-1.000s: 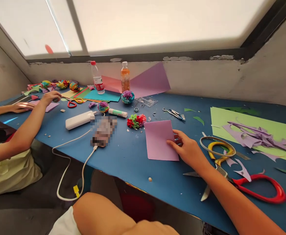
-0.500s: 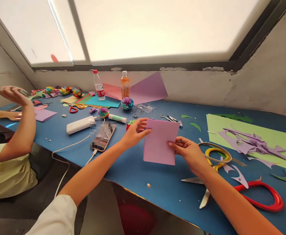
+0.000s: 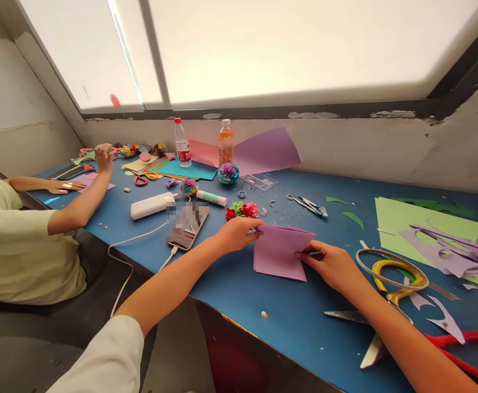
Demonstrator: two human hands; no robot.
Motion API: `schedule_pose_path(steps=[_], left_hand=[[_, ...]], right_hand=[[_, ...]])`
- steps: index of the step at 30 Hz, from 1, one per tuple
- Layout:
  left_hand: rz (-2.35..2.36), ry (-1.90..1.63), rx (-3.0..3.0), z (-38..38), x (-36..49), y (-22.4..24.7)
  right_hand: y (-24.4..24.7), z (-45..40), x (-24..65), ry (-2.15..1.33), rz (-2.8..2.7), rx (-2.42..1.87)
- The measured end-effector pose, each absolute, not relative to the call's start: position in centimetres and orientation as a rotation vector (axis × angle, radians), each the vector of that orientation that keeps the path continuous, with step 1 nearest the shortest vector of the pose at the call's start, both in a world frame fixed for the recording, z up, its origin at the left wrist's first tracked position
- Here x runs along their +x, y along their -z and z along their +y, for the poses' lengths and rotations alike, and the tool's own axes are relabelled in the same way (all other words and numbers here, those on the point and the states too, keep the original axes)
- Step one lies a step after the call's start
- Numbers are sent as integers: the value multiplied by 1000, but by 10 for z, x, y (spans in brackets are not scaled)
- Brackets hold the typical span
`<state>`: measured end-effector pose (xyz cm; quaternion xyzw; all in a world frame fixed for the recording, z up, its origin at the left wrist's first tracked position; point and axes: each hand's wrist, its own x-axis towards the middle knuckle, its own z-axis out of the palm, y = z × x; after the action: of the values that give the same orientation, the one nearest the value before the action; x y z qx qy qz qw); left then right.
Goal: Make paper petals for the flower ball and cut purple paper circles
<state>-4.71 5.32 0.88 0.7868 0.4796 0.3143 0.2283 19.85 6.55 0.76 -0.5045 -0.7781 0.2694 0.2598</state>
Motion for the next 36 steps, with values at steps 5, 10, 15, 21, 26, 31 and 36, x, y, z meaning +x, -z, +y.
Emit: schedule_pose_path(steps=[5, 10, 15, 21, 26, 31, 36], left_hand=[[1355, -664, 2370, 50, -49, -17], [1276, -518, 2541, 38, -45, -24], [1099, -356, 2827, 19, -34, -29], [1086, -151, 2742, 13, -30, -26], [1068, -181, 2675, 13, -29, -20], [1046, -170, 2680, 11, -29, -17], [1080, -177, 2684, 12, -28, -12]], right_hand=[[-13, 64, 198, -635, -2221, -1303], [-14, 65, 199, -578, -2370, -1267], [-9, 69, 202, -556, -2389, -1291], [-22, 62, 212, -763, -2502, -1189], [-35, 48, 215, -861, -2584, -1298], [-27, 48, 212, -794, -2636, -1278], [-17, 53, 212, -775, -2605, -1266]])
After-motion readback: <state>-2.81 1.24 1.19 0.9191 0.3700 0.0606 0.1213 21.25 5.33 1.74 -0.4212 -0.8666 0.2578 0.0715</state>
